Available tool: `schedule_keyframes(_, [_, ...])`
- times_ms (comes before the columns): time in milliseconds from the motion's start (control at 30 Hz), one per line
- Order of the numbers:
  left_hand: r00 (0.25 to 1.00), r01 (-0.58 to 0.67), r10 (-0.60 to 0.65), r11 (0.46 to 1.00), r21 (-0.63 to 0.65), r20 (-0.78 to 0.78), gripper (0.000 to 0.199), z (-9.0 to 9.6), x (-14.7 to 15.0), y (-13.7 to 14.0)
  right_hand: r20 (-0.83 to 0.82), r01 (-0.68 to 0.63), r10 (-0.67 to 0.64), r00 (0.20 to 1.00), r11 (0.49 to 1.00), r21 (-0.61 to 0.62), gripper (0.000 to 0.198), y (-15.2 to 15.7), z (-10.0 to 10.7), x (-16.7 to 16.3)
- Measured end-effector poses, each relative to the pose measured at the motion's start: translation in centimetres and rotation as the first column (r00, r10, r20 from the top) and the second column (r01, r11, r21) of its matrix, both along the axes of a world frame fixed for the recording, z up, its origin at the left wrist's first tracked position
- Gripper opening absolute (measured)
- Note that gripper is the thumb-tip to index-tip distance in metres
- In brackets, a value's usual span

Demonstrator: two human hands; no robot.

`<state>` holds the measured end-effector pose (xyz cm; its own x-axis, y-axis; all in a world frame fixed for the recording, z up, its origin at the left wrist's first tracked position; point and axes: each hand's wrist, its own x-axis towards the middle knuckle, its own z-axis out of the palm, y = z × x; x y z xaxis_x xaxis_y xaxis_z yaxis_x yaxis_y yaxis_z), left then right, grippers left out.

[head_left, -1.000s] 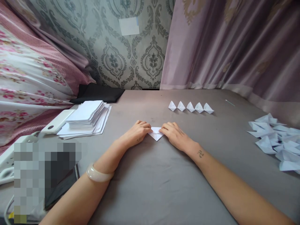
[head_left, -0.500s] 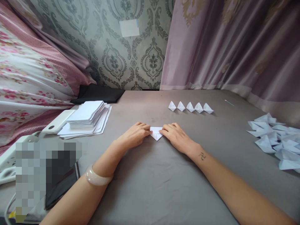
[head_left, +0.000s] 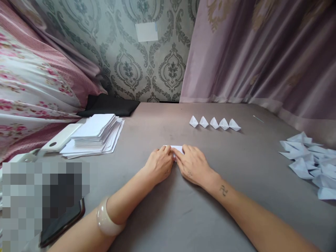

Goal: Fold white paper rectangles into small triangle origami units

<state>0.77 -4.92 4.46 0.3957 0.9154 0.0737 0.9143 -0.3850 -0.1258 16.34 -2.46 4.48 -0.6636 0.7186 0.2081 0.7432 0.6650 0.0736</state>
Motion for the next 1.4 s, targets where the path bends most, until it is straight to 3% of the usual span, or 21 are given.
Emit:
schedule_keyframes(300, [0.998,-0.060,0.059,0.996,-0.072,-0.013,0.025,0.2,0.7,-0.3,-0.040,0.081,-0.084,0.996,0.995,-0.064,0.034,-0.5,0.0,0.3])
schedule_keyframes(567, [0.980,-0.169,0.182,0.975,-0.146,0.078,0.042,0.9,0.5,0.5,-0.193,0.154,-0.166,0.967,0.985,-0.075,0.031,1.2,-1.0,1.3])
schedule_keyframes(800, [0.949,-0.176,0.203,0.976,-0.131,0.239,0.035,0.4,-1.5,2.0,-0.326,0.153,-0.265,0.907,0.931,-0.331,0.026,3.7,-1.2,2.5])
schedule_keyframes(933, [0.896,-0.146,0.177,0.984,-0.107,0.407,0.019,-1.1,-2.7,3.0,-0.355,0.111,-0.240,0.904,0.931,-0.347,0.011,4.5,-1.4,2.9])
schedule_keyframes(1067, [0.818,-0.110,0.110,0.993,-0.035,0.565,0.018,-2.8,-3.4,3.9,-0.331,0.055,-0.168,0.928,0.944,-0.326,0.032,4.8,-1.9,3.2])
schedule_keyframes(1133, [0.791,-0.108,0.103,0.994,-0.029,0.603,0.017,-3.2,-3.5,4.2,-0.301,0.034,-0.142,0.943,0.941,-0.337,0.032,4.9,-2.0,3.3])
schedule_keyframes(1400, [0.662,-0.081,0.206,0.975,-0.205,0.721,0.012,-2.0,-3.5,4.6,-0.380,-0.016,-0.148,0.913,0.918,-0.396,0.024,4.9,-1.7,3.2])
